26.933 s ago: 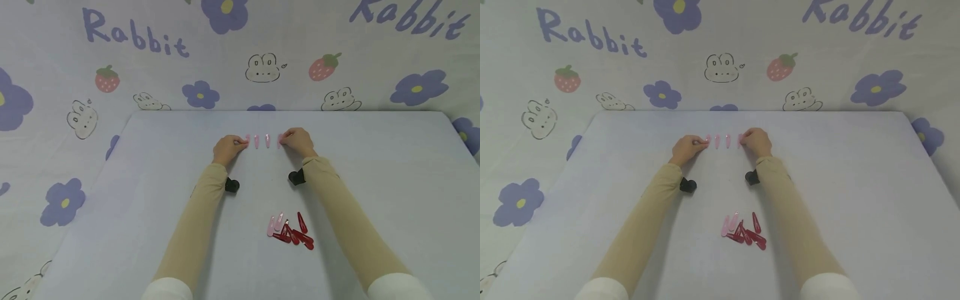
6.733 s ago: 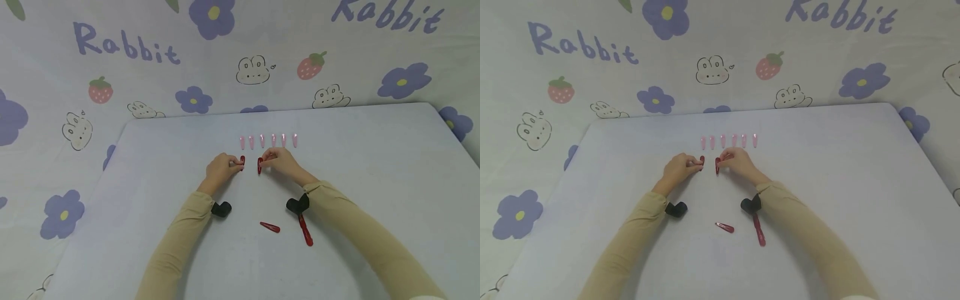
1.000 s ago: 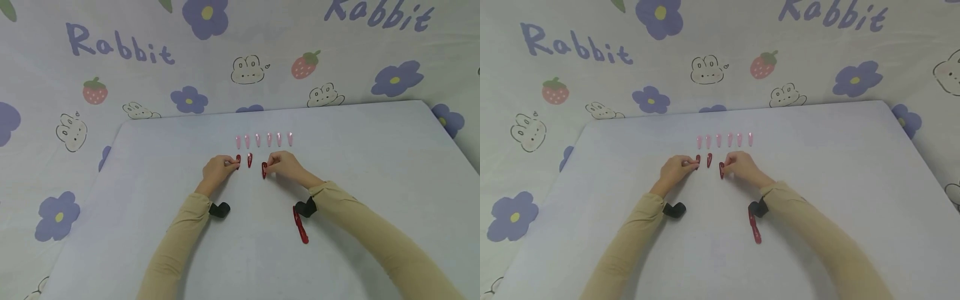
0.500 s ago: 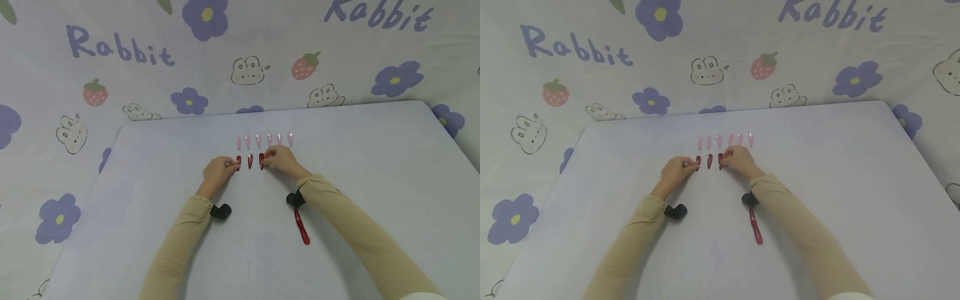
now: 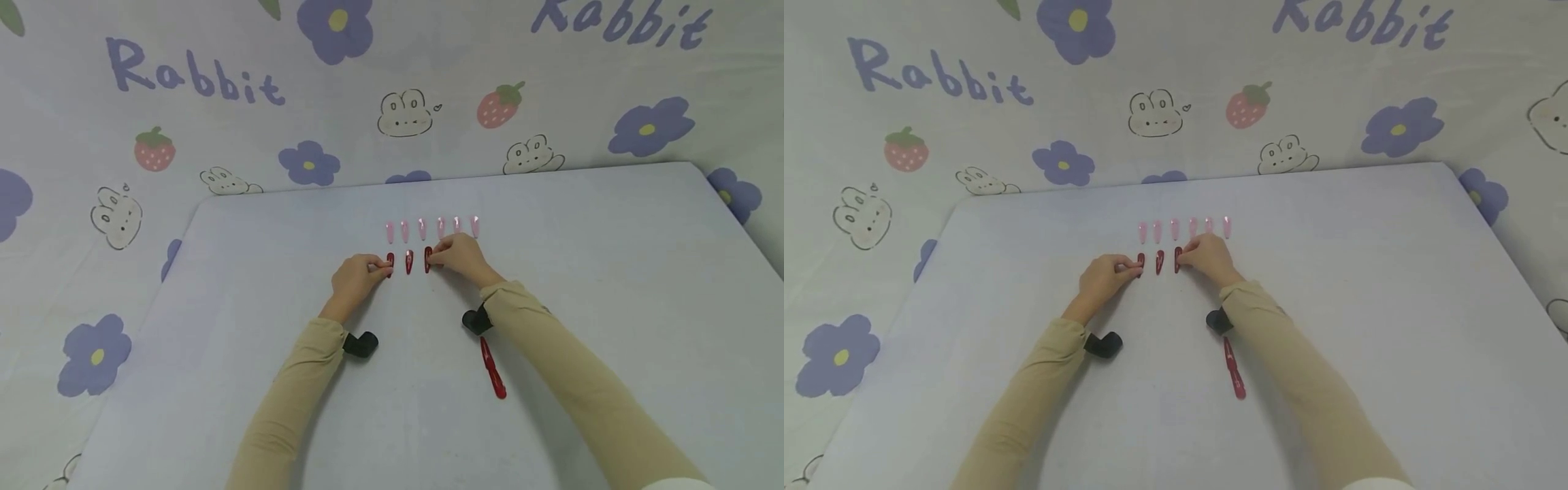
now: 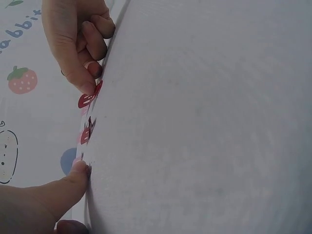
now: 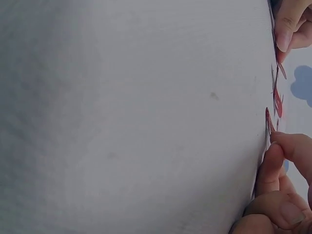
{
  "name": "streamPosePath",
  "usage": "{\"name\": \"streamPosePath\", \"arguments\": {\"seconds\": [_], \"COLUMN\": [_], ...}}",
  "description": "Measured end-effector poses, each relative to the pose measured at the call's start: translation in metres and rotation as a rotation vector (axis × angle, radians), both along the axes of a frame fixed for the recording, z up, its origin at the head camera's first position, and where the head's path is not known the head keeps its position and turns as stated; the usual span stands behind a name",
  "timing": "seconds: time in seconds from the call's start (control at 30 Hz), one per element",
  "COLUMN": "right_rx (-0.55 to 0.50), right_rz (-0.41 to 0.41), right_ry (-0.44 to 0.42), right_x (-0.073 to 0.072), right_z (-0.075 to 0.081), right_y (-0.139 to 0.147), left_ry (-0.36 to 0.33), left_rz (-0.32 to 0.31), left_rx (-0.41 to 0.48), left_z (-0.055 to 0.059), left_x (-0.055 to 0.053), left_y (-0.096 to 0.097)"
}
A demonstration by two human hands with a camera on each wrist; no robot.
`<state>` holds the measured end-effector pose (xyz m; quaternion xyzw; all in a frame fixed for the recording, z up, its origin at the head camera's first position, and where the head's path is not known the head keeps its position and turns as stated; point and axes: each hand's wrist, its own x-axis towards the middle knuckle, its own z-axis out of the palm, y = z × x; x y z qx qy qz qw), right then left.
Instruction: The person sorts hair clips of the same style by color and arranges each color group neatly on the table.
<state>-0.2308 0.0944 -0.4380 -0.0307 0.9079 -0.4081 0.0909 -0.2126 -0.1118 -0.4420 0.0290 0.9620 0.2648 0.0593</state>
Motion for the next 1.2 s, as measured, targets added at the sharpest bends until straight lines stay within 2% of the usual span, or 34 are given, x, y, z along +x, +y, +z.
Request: {"name": "streamPosePath", "arguments": {"seconds": [0.53, 0.9, 1.03, 1.2], "right_rx": [-0.068, -0.096, -0.116, -0.129], "right_rz": [-0.011, -0.028, -0.02, 0.034], "right_ry": [-0.041, -0.081, -0.082, -0.052], "right_x": [0.003, 0.011, 0.016, 0.031], "right_z": [0.002, 0.005, 0.005, 0.01], "right_y": [0.003, 0.005, 0.008, 0.017], "left_ry": [0.016, 0.008, 0.008, 0.008], "left_rz": [0.001, 0.008, 0.006, 0.016], "left_rx": [-0.013, -0.021, -0.019, -0.021], "left_z": [-0.002, -0.003, -0.002, 0.0], "left_x": [-0.001, -0.002, -0.001, 0.0], "left_y": [0.0, 0.002, 0.002, 0.002]}}
